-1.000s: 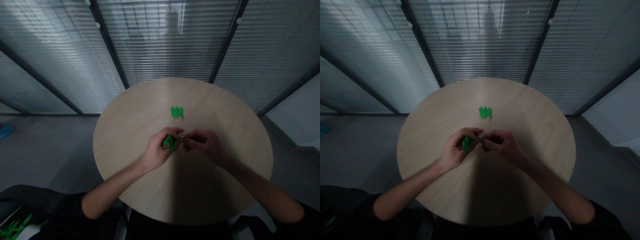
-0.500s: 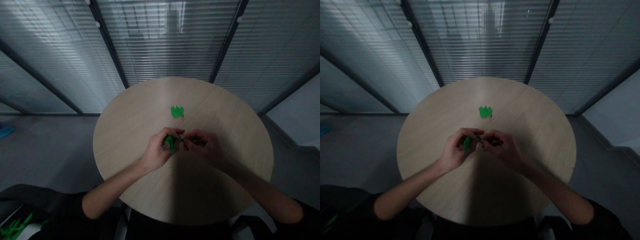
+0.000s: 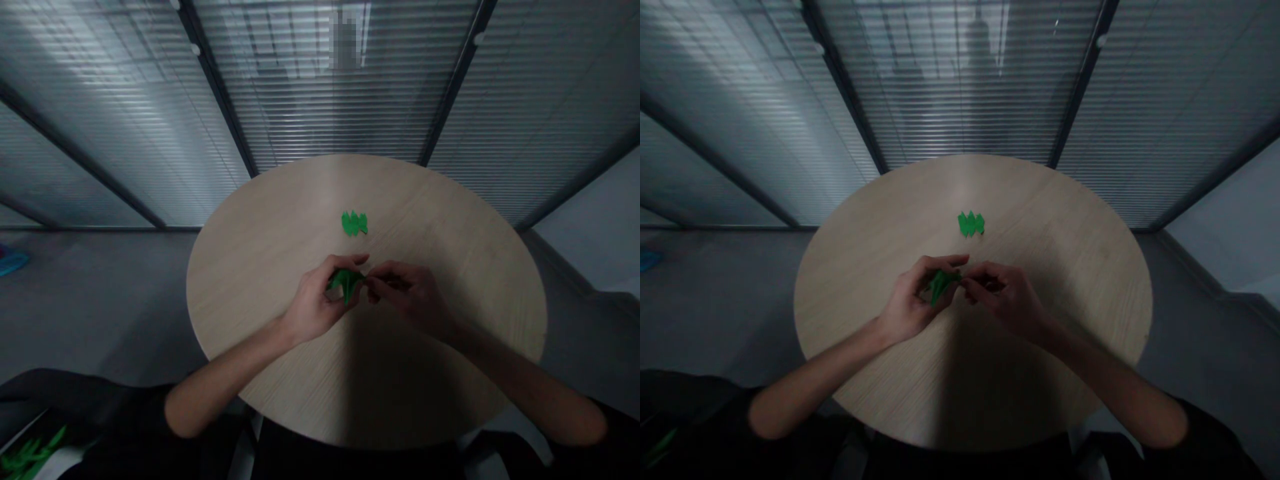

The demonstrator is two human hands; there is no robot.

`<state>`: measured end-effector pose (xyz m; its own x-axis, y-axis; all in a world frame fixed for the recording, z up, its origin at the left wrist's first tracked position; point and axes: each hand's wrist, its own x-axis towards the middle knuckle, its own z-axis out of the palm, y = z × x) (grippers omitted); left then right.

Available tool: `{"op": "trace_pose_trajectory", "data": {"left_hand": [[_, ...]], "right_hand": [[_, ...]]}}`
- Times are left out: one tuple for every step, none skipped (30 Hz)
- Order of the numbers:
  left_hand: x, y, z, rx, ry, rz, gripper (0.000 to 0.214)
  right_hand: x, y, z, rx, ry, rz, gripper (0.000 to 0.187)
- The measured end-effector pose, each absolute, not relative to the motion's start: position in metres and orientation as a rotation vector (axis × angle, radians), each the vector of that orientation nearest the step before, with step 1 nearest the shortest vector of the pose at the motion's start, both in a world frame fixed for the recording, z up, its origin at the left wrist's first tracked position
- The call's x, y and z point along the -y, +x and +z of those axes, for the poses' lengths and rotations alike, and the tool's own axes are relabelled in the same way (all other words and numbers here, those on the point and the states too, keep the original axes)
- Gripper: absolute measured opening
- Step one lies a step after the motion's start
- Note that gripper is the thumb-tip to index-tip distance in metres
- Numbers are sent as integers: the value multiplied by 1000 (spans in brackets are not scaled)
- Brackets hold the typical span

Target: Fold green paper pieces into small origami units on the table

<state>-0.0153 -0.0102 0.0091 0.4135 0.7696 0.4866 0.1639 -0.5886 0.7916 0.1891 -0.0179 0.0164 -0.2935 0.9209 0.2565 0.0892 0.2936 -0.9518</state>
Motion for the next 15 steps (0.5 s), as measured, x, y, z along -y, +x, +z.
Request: {"op": "trace_pose_trajectory", "data": {"left_hand": [[10, -16, 9, -787, 2015, 1180, 31], [10, -16, 9, -784, 2024, 1193, 33], [10, -16, 9, -783, 2033, 1208, 34], [10, -16, 8, -782, 2044, 1217, 34], [11, -16, 8, -779, 2056, 1222, 33], [11, -16, 8, -773, 2070, 1221, 32], [11, -16, 8, -765, 2081, 1216, 32], [11, -16, 8, -760, 2088, 1206, 31], [11, -16, 8, -756, 2088, 1203, 31], [11, -16, 8, -756, 2085, 1200, 32], [11, -16, 8, -761, 2079, 1200, 32], [11, -17, 8, -766, 2072, 1199, 32], [11, -17, 8, -770, 2068, 1199, 31], [11, -17, 8, -771, 2067, 1200, 31], [11, -17, 8, -771, 2069, 1199, 31]], "right_hand": [[18, 189, 16, 1635, -942, 1111, 19], [18, 190, 15, 1634, -945, 1102, 19], [18, 190, 14, 1633, -951, 1095, 19], [18, 190, 14, 1632, -956, 1089, 19], [19, 190, 13, 1633, -962, 1085, 19], [19, 191, 12, 1634, -965, 1084, 18], [19, 191, 12, 1635, -968, 1088, 18], [18, 191, 11, 1631, -971, 1097, 18], [18, 191, 10, 1625, -971, 1109, 18], [18, 191, 10, 1619, -971, 1123, 18], [17, 191, 10, 1614, -971, 1136, 19], [17, 191, 10, 1612, -973, 1146, 19], [17, 191, 10, 1614, -977, 1154, 19], [16, 191, 10, 1617, -982, 1154, 19], [16, 191, 10, 1620, -986, 1150, 18]]}}
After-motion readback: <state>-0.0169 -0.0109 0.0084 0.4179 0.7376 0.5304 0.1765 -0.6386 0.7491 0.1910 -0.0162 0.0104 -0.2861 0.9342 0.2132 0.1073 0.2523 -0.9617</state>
